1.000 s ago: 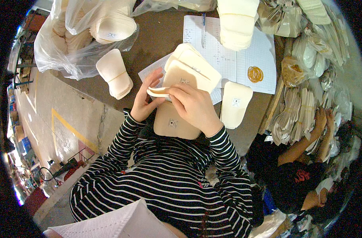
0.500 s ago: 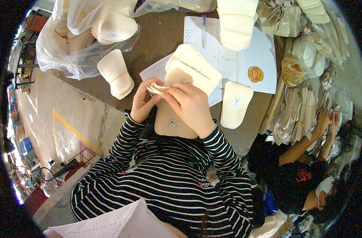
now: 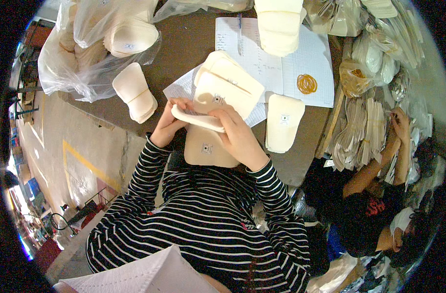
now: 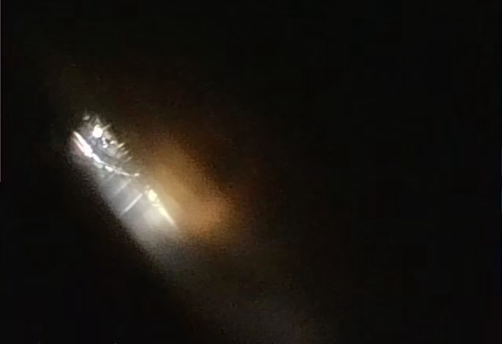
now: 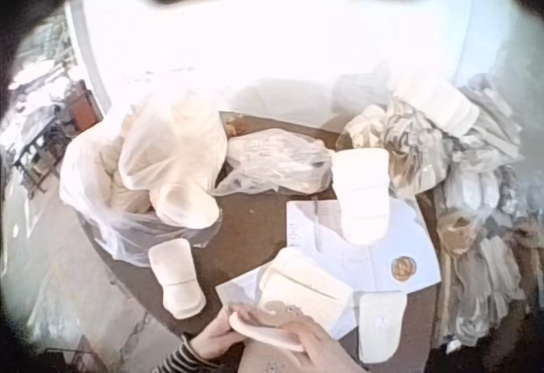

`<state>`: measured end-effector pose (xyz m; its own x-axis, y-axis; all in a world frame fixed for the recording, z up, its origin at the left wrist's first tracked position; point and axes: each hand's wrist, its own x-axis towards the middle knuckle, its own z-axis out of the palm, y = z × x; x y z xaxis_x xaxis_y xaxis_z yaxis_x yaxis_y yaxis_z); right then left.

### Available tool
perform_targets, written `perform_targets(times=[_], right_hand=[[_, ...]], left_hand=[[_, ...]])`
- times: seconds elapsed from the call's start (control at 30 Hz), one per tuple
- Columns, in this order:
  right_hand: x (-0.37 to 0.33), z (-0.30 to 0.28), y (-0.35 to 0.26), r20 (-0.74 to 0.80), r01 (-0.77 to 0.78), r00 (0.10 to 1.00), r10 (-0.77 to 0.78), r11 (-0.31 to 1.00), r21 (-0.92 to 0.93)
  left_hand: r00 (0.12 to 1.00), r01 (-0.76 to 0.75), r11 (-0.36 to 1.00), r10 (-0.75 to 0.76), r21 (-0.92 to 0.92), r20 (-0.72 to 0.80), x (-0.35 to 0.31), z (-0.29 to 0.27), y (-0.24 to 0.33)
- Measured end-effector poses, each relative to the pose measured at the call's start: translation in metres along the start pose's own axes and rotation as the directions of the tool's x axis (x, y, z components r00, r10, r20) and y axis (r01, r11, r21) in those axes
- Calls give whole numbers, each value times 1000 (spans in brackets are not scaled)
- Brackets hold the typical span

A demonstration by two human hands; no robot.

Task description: The person repeatedly picks up white shoe insoles from a pile, aligns them, and stacks them into neat bundles on the table. The person occasionally picks up a rubber band from the table. The person continues stacking the insoles into multiple piles throughout the clip.

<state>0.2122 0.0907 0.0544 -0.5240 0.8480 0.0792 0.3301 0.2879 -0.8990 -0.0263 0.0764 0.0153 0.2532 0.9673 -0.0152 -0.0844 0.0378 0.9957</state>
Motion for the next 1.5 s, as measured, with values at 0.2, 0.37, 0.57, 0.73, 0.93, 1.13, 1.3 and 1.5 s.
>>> perform_targets(times=[0.2,0.37,0.57,0.73,0.93,1.13,1.3,1.5], right_hand=[[-18,-20,-18,-289,-74,956,52,995,-65],[-62,-21,-36,-156,-396,859,488,826,402],[-86,9,-10,-230,-525,777,585,805,275],[-81,10,-14,-237,-545,776,584,811,212],[-81,6,-22,-304,-398,872,383,917,11],[-82,11,-32,-56,-252,968,245,944,-211],[-82,8,-34,-7,-263,963,269,937,-231],[-82,0,-34,6,-244,966,259,920,-307]], left_hand=[[995,15,998,-21,-62,-100,-10,-6,35],[902,423,902,-429,-92,-58,-44,11,70],[835,523,849,-495,71,-239,-67,28,32],[857,490,862,-450,131,-250,-64,26,29],[876,447,855,-358,263,-322,-66,32,27],[933,323,855,-214,407,-290,-66,50,43],[888,399,860,-275,317,-369,-62,48,49],[891,400,867,-291,299,-349,-62,48,47]])
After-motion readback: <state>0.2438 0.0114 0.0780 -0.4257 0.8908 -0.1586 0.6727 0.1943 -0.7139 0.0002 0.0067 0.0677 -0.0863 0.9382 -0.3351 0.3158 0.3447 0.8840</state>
